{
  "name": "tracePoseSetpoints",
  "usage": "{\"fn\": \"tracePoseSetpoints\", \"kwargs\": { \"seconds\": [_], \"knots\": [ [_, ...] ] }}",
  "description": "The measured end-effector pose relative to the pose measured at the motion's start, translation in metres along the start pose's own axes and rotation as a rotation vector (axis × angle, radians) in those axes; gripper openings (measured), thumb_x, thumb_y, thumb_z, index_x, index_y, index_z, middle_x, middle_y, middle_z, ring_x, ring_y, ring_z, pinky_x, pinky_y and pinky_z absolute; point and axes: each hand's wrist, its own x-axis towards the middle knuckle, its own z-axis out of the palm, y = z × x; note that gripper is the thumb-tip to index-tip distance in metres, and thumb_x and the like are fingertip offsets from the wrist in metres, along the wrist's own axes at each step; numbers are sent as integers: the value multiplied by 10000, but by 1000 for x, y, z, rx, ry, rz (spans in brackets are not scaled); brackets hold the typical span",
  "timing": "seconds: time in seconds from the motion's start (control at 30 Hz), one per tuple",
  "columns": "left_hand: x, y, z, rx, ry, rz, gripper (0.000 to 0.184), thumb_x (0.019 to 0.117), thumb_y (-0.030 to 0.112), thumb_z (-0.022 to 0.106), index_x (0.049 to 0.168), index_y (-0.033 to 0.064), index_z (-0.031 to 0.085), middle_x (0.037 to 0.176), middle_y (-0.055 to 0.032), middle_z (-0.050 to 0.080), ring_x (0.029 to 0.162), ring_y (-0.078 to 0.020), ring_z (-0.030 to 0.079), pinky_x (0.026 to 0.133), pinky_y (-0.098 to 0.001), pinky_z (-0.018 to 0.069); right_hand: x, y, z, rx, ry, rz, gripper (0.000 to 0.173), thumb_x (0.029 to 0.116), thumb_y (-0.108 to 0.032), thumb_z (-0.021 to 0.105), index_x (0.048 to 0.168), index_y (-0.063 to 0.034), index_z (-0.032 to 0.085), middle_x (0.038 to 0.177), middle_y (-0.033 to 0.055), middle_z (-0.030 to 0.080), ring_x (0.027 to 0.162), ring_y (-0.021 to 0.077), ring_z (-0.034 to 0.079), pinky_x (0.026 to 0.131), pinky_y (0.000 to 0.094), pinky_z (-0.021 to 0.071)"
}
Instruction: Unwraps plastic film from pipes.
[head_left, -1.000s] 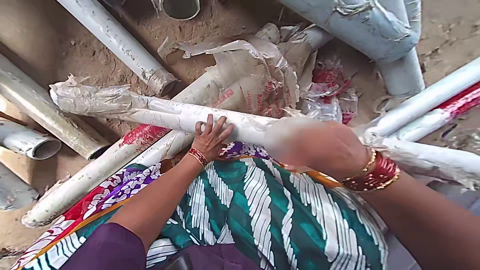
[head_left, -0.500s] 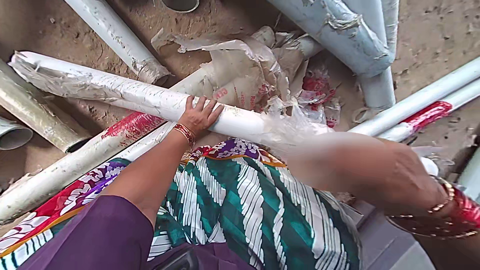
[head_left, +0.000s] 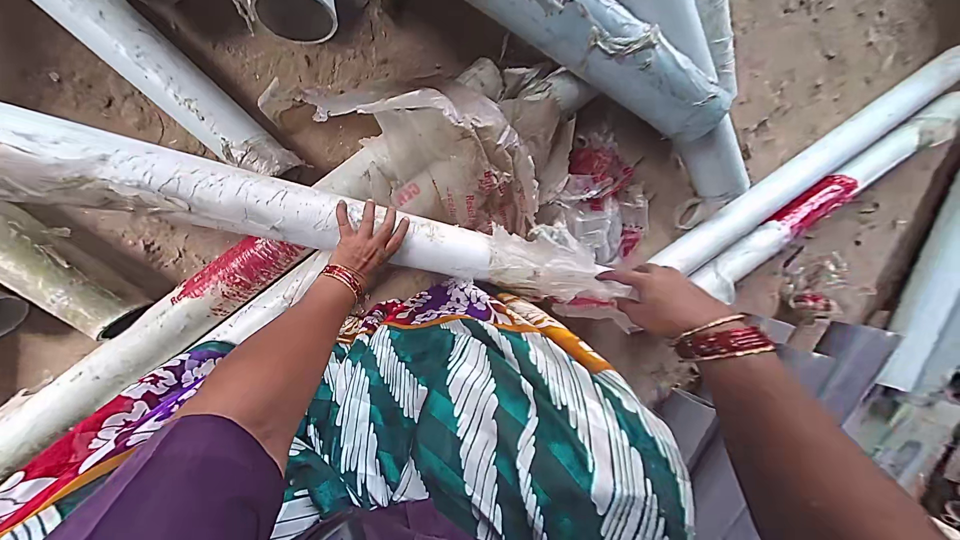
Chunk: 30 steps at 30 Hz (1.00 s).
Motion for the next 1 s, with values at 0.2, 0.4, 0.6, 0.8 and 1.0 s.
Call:
{"fn": "tracePoseSetpoints", "kwargs": {
  "seconds": [0.2,0.4,0.6,0.8,1.0],
  "knots": [
    [-2,17,-8,31,-138,-105,791,909,25,675,1619,127,341,1607,-278,364,1452,-627,270,998,-904,145,85,-87,24,46,-103,-19,659,1014,-503,603,1410,22,565,1348,326,590,1272,523,552,994,728,411],
    [29,60,-22,-107,-299,-22,981,838,335,827,1641,185,285,1675,-237,245,1521,-582,125,1050,-859,179,108,-135,74,87,-353,203,501,1067,-353,545,1084,137,646,1179,349,644,1160,488,635,922,657,493],
    [50,50,-11,-70,-427,-17,1075,779,464,867,1637,187,282,1513,-317,445,1364,-623,383,1026,-857,216,93,-102,77,433,-333,131,423,1108,-270,481,1027,104,661,988,270,638,952,379,622,871,567,471],
    [60,28,-24,-57,-419,-9,1043,733,591,852,1560,134,410,1430,-268,548,1285,-540,520,1020,-788,324,-8,-59,-13,515,-52,48,355,1062,-223,572,744,-71,612,603,4,501,544,86,478,535,308,405],
    [88,26,-36,-76,-459,-139,998,719,641,846,1489,108,501,1545,-238,446,1399,-540,404,997,-799,346,-122,119,-62,483,556,367,314,1064,-318,545,1015,-12,597,850,-30,602,763,-40,621,729,183,558]
  ]
}}
